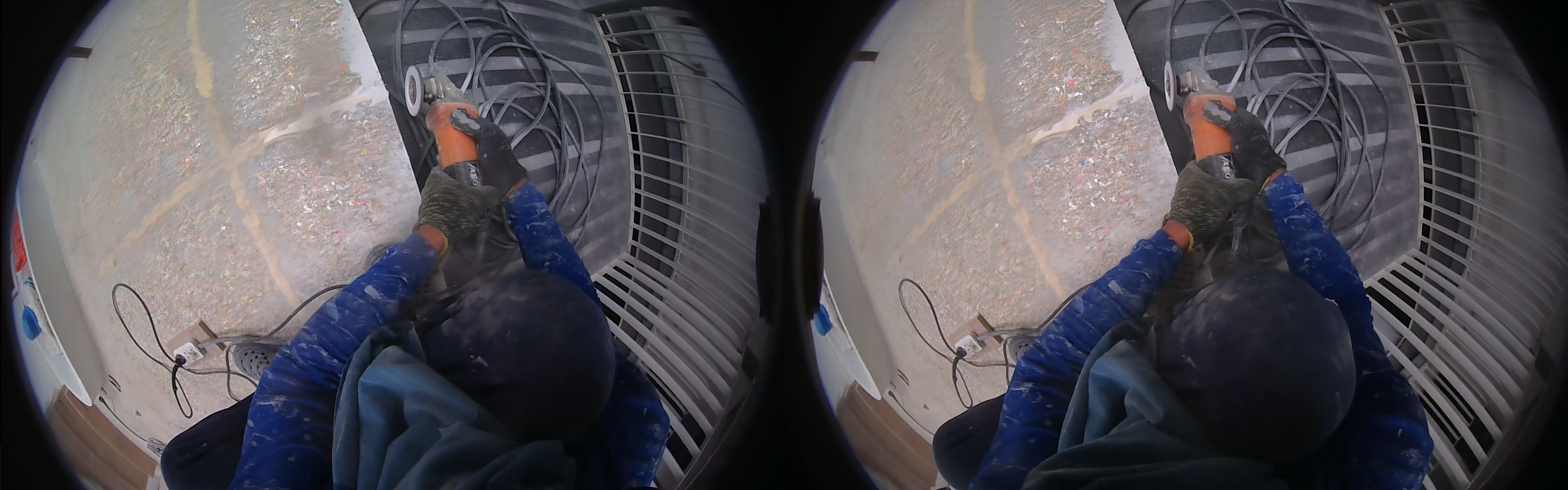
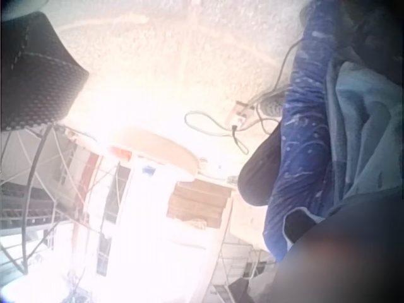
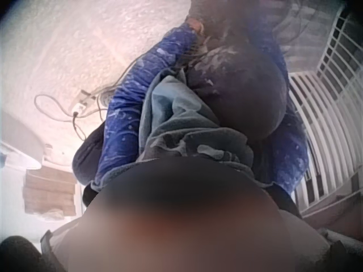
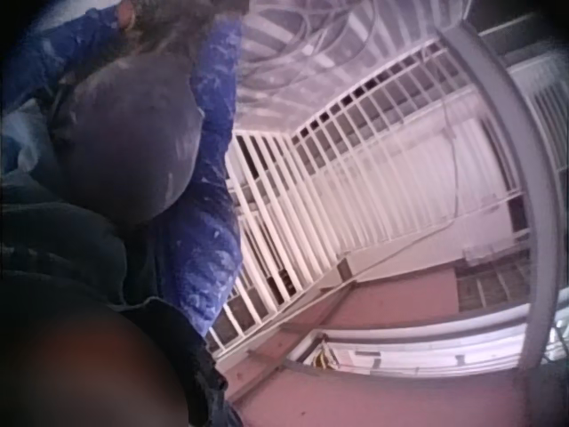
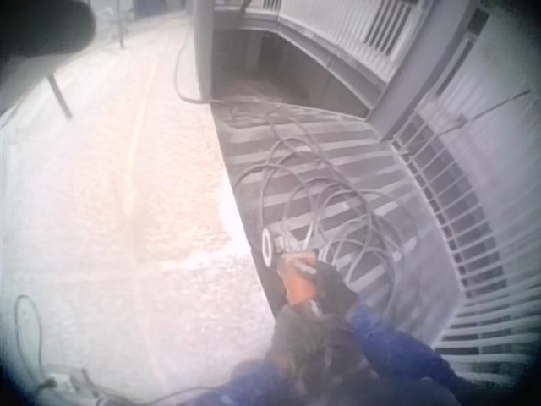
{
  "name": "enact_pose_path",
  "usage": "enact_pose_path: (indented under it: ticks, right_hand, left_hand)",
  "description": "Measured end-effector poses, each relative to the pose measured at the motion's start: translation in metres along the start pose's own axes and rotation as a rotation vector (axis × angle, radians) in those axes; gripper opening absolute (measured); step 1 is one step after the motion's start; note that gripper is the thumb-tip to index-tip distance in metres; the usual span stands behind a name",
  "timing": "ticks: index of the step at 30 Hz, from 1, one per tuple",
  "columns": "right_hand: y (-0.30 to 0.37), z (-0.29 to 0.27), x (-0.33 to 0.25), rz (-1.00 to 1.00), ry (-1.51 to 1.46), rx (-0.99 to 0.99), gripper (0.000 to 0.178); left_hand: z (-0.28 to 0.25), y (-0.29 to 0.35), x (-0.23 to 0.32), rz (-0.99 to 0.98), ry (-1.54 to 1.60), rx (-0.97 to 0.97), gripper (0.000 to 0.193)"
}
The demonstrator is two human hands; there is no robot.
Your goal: The person uses an angle grinder to grind a section of a speckled floor surface. They hold the tool with both hands and move it along a seam, generating dust. The person remains seated on the floor throughout the clip.
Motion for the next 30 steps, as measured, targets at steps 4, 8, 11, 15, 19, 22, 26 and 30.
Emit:
enact_pose_path:
  ticks: [4, 8, 11, 15, 19, 22, 26, 30]
  right_hand:
    - [0.000, 0.004, 0.020, 0.101, -0.155, -0.017, 0.046]
    - [0.002, 0.009, 0.027, 0.143, -0.206, -0.031, 0.044]
    - [0.000, 0.010, 0.026, 0.208, -0.213, -0.035, 0.043]
    - [-0.006, 0.001, -0.005, 0.066, -0.101, -0.014, 0.039]
    - [0.000, 0.003, -0.001, 0.163, -0.407, -0.024, 0.033]
    - [0.002, 0.018, 0.012, 0.277, -0.585, -0.115, 0.032]
    - [0.006, 0.019, 0.013, 0.242, -0.696, -0.043, 0.036]
    - [0.017, 0.036, 0.011, 0.467, -1.136, -0.016, 0.040]
  left_hand:
    - [0.008, -0.004, -0.007, -0.024, 0.015, -0.034, 0.055]
    - [0.005, -0.006, -0.003, -0.010, -0.014, -0.055, 0.055]
    - [0.003, -0.006, 0.004, -0.004, -0.004, -0.107, 0.055]
    - [0.000, -0.001, 0.008, -0.015, 0.133, -0.203, 0.052]
    - [-0.002, -0.002, 0.011, 0.069, 0.233, -0.241, 0.045]
    - [-0.004, -0.004, 0.014, 0.173, 0.249, -0.228, 0.041]
    - [-0.001, -0.003, -0.007, -0.034, 0.239, -0.236, 0.041]
    - [-0.005, 0.003, -0.008, -0.078, 0.196, -0.192, 0.044]
Point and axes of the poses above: each hand's wrist, its own y-axis away from the middle knuckle, its own z-axis out of the palm, x = y × z, the point moved 9 cm from there along -y, towards the middle knuckle, and after that the axes turned 8 degrees about -x, right-handed, at the moved point
